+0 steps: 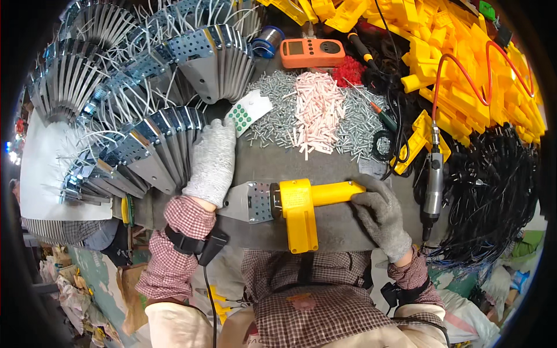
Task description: Assembling a yellow plastic housing with metal components, wires, and screws using a screwdriver, soldering iron, and pneumatic tool.
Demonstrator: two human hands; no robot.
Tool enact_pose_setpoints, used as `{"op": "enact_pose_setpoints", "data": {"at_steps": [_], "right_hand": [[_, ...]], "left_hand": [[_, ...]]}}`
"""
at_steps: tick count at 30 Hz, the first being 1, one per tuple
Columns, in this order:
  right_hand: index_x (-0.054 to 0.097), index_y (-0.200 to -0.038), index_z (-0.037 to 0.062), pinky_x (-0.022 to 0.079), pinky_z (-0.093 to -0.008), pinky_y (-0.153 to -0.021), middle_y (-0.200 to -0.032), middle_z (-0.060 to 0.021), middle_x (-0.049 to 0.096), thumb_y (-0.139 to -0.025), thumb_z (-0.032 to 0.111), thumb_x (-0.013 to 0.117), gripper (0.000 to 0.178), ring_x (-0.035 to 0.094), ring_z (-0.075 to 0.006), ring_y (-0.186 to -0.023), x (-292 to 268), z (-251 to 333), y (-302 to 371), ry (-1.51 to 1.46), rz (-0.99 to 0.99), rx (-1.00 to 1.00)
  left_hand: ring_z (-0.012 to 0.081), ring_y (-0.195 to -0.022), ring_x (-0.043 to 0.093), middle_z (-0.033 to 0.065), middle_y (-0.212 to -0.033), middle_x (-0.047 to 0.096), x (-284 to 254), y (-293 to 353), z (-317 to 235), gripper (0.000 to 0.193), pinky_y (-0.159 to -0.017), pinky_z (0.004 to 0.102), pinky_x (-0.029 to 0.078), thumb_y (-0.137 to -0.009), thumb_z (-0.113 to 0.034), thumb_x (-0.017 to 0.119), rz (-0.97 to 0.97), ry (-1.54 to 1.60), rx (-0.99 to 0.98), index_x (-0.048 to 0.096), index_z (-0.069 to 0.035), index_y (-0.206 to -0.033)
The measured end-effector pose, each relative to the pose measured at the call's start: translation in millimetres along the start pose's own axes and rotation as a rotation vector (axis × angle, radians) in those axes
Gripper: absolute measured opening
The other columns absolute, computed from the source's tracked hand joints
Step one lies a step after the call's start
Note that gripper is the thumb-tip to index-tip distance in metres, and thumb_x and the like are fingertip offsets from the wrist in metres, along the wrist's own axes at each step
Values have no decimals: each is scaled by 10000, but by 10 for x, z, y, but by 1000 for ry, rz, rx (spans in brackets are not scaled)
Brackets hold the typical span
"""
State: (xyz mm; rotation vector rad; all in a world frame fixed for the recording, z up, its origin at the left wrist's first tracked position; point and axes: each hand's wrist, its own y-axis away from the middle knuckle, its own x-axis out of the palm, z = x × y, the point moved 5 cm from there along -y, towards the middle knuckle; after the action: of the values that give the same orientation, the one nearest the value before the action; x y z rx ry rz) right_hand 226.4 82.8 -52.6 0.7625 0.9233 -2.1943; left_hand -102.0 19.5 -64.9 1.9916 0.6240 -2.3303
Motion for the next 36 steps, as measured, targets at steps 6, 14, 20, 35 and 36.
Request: {"op": "enact_pose_setpoints", "data": {"at_steps": [6,14,20,35,36], "right_hand": [[624,-1042,68,496,-443,-949,-1259,-115,668,-831,29,723,236,650,-329,-1112,45,-116,45,-51,42,51],[627,-1024,67,500,-446,-952,-1244,-107,675,-797,20,735,256,654,-323,-1098,37,-76,15,-8,37,14],[628,-1031,65,504,-443,-942,-1214,-107,679,-801,21,735,257,649,-338,-1071,49,-67,26,1,31,16],[583,-1251,64,484,-454,-965,-1153,-112,562,-846,290,731,487,563,-313,-1147,363,115,-318,507,364,-13],[582,-1253,64,479,-454,-971,-1151,-115,563,-847,292,730,489,561,-316,-1150,363,106,-316,480,361,-28]], "left_hand": [[324,-921,662,140,-997,619,-281,-77,-314,265,-808,394,555,-849,59,582,84,545,7,558,-36,-1095],[183,-1055,656,90,-1091,693,-399,34,-755,210,-963,326,505,-950,-22,640,621,1303,241,635,-17,-1160],[240,-1092,690,137,-1176,727,-500,133,-666,441,-1001,378,518,-923,-119,720,485,1140,394,597,-38,-1339],[446,-1389,416,17,-1577,404,-356,751,-985,565,-1063,597,423,-806,-300,719,130,440,890,584,-447,-1335],[445,-1390,415,24,-1571,409,-368,752,-994,564,-1068,601,415,-816,-316,718,133,430,899,576,-433,-1350]]}}
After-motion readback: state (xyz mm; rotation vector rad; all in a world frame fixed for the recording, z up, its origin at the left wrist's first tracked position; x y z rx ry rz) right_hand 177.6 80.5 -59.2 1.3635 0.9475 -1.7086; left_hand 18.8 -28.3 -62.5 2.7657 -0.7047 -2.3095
